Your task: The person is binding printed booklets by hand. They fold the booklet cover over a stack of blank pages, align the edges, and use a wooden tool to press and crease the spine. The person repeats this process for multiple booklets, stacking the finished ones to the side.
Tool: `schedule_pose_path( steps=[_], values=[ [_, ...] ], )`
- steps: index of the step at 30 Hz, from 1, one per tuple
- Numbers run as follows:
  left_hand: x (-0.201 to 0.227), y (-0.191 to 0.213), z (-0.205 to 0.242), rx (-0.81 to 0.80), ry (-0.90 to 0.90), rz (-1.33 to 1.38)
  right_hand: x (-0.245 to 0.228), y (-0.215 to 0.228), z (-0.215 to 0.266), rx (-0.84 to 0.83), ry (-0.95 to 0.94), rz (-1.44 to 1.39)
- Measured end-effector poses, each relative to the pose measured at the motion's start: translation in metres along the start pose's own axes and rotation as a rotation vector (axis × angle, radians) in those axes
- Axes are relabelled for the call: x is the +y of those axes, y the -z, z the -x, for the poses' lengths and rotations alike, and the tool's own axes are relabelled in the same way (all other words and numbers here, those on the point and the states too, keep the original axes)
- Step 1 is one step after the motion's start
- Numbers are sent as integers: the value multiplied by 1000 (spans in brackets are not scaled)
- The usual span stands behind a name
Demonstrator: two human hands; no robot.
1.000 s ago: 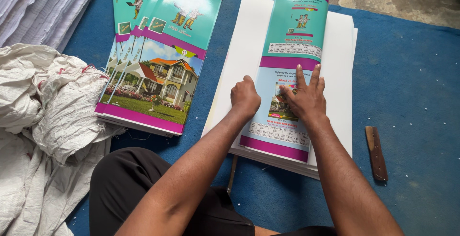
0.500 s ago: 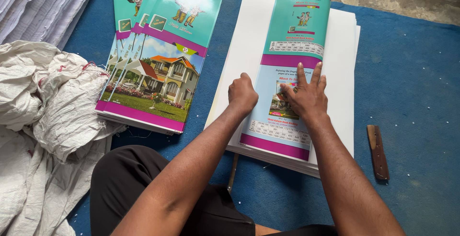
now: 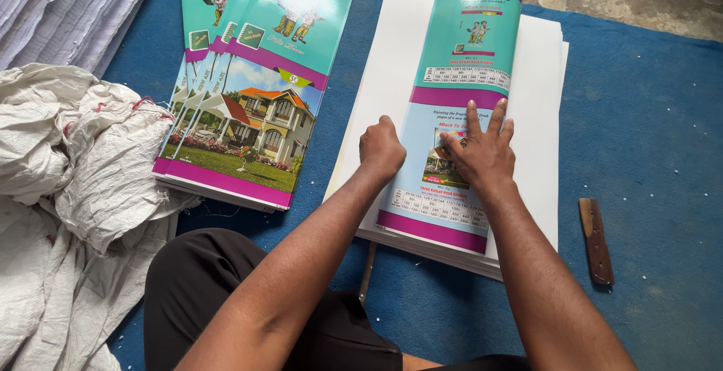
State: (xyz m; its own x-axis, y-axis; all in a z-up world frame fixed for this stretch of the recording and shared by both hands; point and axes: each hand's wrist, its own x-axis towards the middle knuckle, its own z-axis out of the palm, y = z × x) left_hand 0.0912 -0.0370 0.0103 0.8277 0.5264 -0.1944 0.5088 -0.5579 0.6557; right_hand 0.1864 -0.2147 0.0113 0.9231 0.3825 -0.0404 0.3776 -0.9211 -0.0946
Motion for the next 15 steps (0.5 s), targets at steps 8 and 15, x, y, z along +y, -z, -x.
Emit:
schedule_pose_path(
  steps=[8, 15],
  values=[
    [10, 9, 7, -47, -23, -25, 1, -4, 0, 26, 16, 14],
    [30, 6, 2, -209, -312, -444, 3, -10, -4, 31, 21, 18]
  ],
)
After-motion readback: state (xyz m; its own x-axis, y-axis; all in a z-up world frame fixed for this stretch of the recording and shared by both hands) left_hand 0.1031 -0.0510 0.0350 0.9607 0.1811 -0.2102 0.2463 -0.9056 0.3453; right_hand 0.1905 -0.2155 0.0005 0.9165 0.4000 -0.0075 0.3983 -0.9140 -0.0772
